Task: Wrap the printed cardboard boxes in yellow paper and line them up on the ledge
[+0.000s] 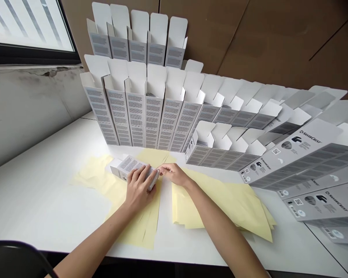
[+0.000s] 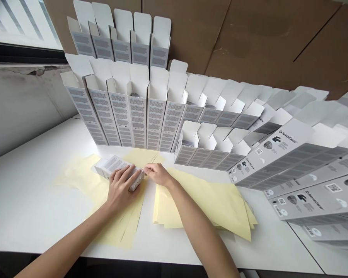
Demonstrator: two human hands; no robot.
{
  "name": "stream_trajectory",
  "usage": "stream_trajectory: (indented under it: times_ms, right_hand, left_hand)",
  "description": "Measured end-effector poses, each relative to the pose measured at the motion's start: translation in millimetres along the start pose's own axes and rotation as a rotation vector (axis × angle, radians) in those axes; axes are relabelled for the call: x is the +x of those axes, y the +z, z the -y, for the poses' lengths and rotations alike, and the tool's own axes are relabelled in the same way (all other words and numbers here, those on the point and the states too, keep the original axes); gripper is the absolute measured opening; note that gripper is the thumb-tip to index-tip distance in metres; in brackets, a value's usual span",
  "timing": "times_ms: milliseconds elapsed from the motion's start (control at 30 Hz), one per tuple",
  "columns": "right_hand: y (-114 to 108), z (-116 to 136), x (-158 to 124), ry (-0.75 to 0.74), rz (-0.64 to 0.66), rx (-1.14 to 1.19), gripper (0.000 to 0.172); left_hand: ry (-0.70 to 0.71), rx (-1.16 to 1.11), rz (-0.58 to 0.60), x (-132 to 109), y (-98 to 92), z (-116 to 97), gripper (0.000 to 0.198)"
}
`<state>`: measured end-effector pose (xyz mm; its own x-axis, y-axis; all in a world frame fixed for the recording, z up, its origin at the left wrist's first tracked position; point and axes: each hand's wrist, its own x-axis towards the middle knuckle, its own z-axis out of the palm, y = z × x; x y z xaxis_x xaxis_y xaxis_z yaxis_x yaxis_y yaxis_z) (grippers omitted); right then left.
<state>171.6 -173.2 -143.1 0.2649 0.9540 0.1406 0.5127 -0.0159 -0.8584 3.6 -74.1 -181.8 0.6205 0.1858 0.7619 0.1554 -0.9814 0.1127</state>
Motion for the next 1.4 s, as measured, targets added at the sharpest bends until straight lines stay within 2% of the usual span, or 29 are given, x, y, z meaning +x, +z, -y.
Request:
stream_trajectory:
  times_ms: [233, 400, 633, 733, 933, 1100, 1200, 1300, 1400]
  right_hand:
    - [5, 1, 1, 0.033, -0.050, -0.009, 0.030]
    - [9, -4, 6, -0.009, -0.120, -0.028, 0.007]
    - [5, -2, 2, 0.012, -0.033, 0.075, 0.024]
    - [7, -3, 3, 0.046, -0.051, 0.075, 0.033]
    - [7, -5, 4, 0.038, -0.030, 0.119, 0.021]
    - [8, -5, 4, 0.054, -0.052, 0.054, 0.030]
    - [8, -5, 4, 0.014, -0.098, -0.037, 0.020]
    - [6, -3, 2, -0.006, -0.076, -0.057, 0.015]
    - [6, -2, 1, 0.041, -0.052, -0.084, 0.032]
  left_hand:
    - [-0.004, -0.012, -0.009, 0, 1.2, 0, 0.044]
    - [0.005, -0.011, -0.013, 1, 0.6, 0, 0.042]
    - [-0.008, -0.013, -0.022, -1, 2.6, 0, 0.043]
    - [-0.018, -0.016, -0.039, 0, 2.6, -1, 0.044]
    - [0.001, -0.006, -0.064, 2, 0.6, -2, 0.045]
    - [0.021, 0.004, -0.098, 1, 2.4, -1, 0.045]
    - [0.026, 0.008, -0.096, 1, 2.6, 0, 0.046]
    - [0.025, 0.010, -0.090, 2, 2.3, -1, 0.045]
    - [0.018, 0.011, -0.101, 2, 2.9, -2, 0.043]
